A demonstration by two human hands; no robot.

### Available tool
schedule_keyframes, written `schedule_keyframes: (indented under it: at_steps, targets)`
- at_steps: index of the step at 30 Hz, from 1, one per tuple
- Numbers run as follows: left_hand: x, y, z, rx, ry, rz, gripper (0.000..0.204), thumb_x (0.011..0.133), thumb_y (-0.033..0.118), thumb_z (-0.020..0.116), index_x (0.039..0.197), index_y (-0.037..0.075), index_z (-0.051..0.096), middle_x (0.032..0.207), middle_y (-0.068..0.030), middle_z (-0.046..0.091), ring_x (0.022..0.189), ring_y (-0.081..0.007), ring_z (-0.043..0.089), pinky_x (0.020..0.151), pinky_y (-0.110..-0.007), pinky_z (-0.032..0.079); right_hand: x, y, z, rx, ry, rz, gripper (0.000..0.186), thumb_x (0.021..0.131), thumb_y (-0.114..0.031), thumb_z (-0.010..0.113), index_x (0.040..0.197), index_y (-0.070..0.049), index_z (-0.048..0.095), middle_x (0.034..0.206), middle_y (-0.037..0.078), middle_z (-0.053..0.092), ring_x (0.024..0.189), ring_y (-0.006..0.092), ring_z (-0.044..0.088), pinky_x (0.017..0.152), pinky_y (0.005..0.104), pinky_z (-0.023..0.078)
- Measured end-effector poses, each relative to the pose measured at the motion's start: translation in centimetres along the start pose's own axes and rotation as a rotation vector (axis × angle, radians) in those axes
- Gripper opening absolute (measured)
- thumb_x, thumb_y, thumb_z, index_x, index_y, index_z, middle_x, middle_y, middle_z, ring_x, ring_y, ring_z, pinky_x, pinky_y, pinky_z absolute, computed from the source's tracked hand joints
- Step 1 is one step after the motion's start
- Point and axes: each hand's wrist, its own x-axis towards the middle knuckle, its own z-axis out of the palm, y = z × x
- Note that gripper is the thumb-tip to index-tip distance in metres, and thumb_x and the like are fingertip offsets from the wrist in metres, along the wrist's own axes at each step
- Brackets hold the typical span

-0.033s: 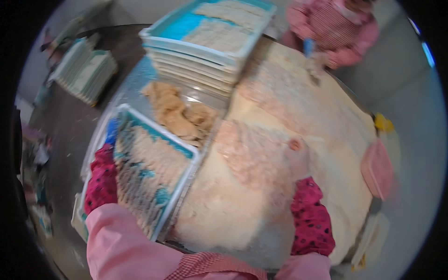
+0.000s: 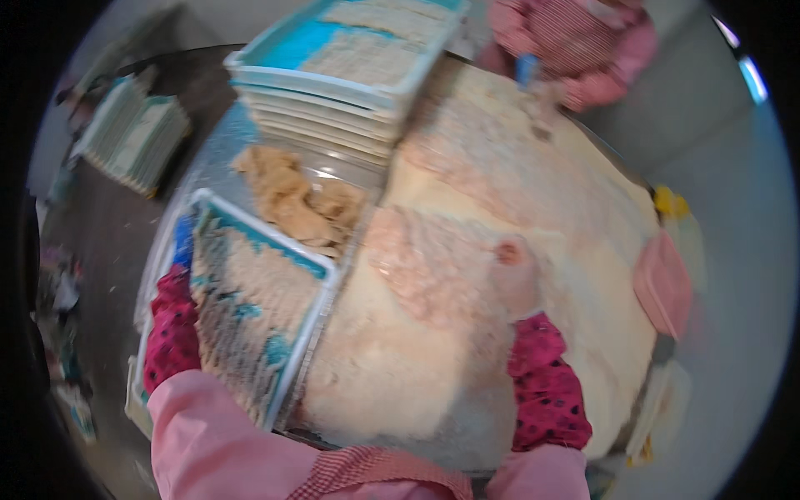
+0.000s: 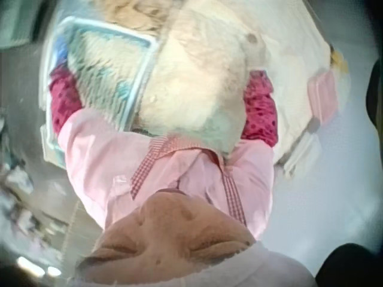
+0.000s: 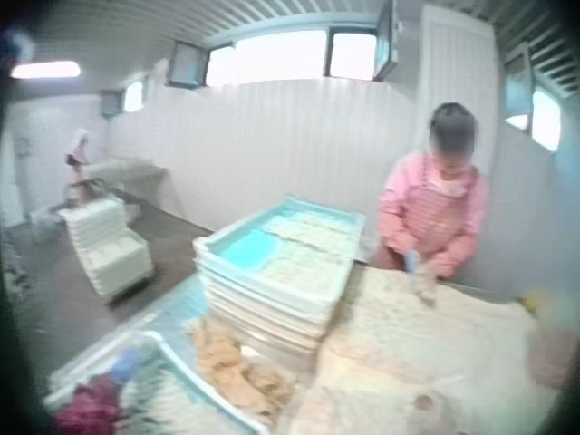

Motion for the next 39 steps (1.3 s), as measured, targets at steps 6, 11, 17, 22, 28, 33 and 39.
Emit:
schedule_keyframes:
  at_steps: [6,11,17,22,28,33,39]
  targets:
    - [-10.6,-4.9,4.3,0.552,-0.284,0.408,0.045,0.094,0.030,0.040,0.128,0.000,0.042,0.126,-0.0133,0.048,0.115,-0.0214,0.045,0.102,-0.033,0.030,-16.4,-2.2,-3.6,-0.174,-0.906,-0.112,0.036,0.066,-0.013,0.068,0.100,-0.007,0.058,0.102,0.012,0.058,0.097,0.0293,0.054,0.086,0.0378,0.042]
    - [-28.7,-11.5,17.8,1.090,-1.000,0.595,0.063,0.076,0.023,0.065,0.130,0.002,0.040,0.124,-0.0186,0.047,0.114,-0.0319,0.045,0.098,-0.039,0.035,-29.0,-2.5,-5.4,-0.543,-0.488,0.006,0.047,0.067,-0.016,0.068,0.111,-0.007,0.053,0.105,0.012,0.057,0.100,0.0316,0.053,0.087,0.0394,0.042]
    - [-35.5,-24.8,20.5,1.238,-1.032,0.672,0.052,0.071,0.024,0.067,0.118,0.007,0.052,0.114,-0.0192,0.052,0.101,-0.0346,0.049,0.087,-0.042,0.041,-30.1,4.4,-8.1,-0.376,0.172,0.331,0.036,0.071,-0.011,0.063,0.105,-0.006,0.054,0.096,0.013,0.056,0.088,0.0259,0.054,0.076,0.0334,0.044]
    - [-39.2,-27.8,23.5,1.221,-1.231,0.770,0.045,0.073,0.013,0.057,0.118,0.017,0.054,0.113,-0.0109,0.055,0.100,-0.0299,0.052,0.088,-0.039,0.041,-23.9,9.5,-14.2,-0.377,0.509,0.543,0.019,0.070,-0.007,0.063,0.087,-0.005,0.056,0.076,0.007,0.056,0.076,0.0211,0.055,0.069,0.0317,0.045]
    - [-36.5,-23.9,21.3,1.421,-1.017,0.789,0.039,0.073,0.013,0.058,0.111,0.015,0.059,0.104,-0.0113,0.060,0.093,-0.0296,0.055,0.079,-0.039,0.044,-23.7,10.7,-14.4,-0.930,0.094,0.122,0.015,0.067,-0.009,0.064,0.080,-0.006,0.056,0.074,0.007,0.057,0.068,0.0207,0.055,0.065,0.0314,0.045]
    - [-34.6,-22.6,18.2,1.603,-0.855,0.811,0.035,0.070,0.021,0.064,0.103,0.011,0.061,0.096,-0.0128,0.060,0.088,-0.0315,0.055,0.077,-0.040,0.044,-25.0,7.9,-14.5,-0.258,0.319,0.395,0.019,0.065,-0.008,0.067,0.082,-0.007,0.058,0.076,0.008,0.056,0.071,0.0228,0.057,0.067,0.0337,0.046]
    - [-34.3,-22.9,18.9,1.532,-0.745,0.627,0.044,0.072,0.019,0.063,0.114,0.011,0.055,0.104,-0.0128,0.058,0.092,-0.0305,0.054,0.079,-0.040,0.044,-28.8,5.2,-14.4,-0.327,-0.071,0.136,0.028,0.070,-0.013,0.066,0.096,-0.006,0.056,0.088,0.008,0.057,0.079,0.0198,0.056,0.073,0.0313,0.045]
